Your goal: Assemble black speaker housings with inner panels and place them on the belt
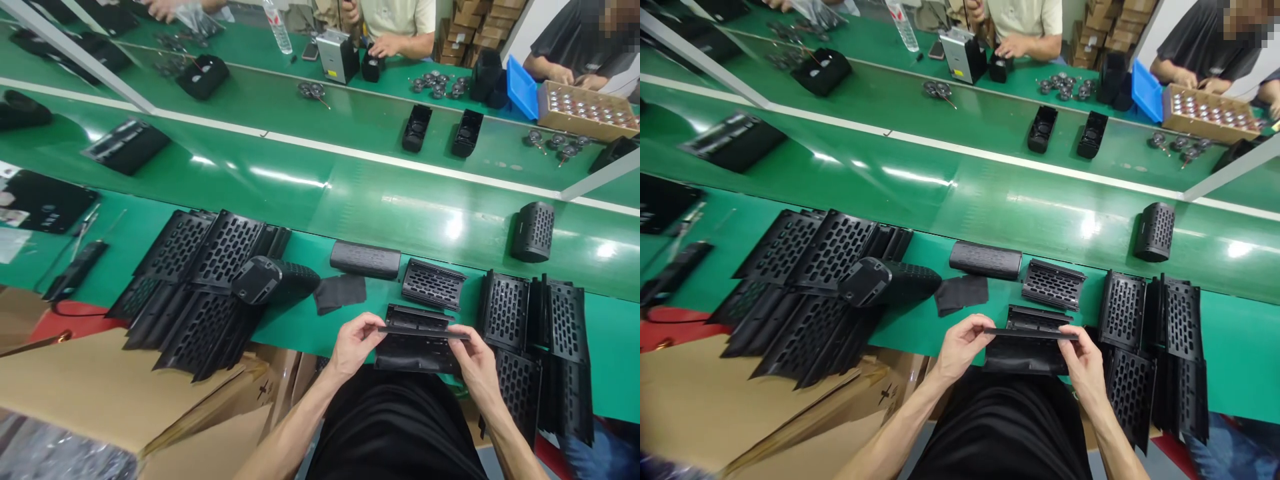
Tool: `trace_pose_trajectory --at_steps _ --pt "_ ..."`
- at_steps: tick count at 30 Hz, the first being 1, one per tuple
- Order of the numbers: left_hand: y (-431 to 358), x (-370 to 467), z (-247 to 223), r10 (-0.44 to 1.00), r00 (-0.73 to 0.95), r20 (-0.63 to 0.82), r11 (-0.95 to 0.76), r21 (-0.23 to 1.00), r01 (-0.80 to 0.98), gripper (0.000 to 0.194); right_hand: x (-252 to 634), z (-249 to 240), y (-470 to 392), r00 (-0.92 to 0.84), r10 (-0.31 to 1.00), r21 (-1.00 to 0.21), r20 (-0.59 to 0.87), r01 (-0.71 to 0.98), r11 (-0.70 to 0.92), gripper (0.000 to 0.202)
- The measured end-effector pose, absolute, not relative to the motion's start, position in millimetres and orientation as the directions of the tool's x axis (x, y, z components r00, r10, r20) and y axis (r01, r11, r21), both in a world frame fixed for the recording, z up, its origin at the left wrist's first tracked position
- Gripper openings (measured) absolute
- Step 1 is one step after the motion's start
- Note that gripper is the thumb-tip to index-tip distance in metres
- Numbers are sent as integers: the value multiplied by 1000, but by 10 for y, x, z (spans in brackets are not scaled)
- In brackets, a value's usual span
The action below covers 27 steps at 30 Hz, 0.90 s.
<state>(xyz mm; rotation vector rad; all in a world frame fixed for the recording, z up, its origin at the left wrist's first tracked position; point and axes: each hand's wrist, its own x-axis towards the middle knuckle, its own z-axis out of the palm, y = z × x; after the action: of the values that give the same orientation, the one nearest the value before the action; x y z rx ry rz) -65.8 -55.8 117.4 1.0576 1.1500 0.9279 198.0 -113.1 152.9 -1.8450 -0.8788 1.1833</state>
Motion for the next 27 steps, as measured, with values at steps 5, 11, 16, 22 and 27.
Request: trace_pose_trajectory --at_steps 5,11,16,22,27 --pt "-376 -699 1388 939 126 -321 327 944 -31 37 1975 1683 -885 240 872 -888 -427 71 -454 46" --pt "-301 -638 1343 865 175 -471 494 860 -125 45 1852 1547 -778 93 788 -774 -609 -284 -565 49" --pt "-340 -623 1295 873 134 -469 481 873 -82 44 1818 1505 -827 112 781 -768 -614 -313 -558 47" --pt "-345 -683 1288 881 161 -445 464 880 -101 45 1809 1466 -827 145 783 -778 -604 -318 -541 47" --pt "-347 -748 1256 878 173 -445 469 874 -129 47 1796 1474 -816 102 791 -773 -603 -319 -548 46"
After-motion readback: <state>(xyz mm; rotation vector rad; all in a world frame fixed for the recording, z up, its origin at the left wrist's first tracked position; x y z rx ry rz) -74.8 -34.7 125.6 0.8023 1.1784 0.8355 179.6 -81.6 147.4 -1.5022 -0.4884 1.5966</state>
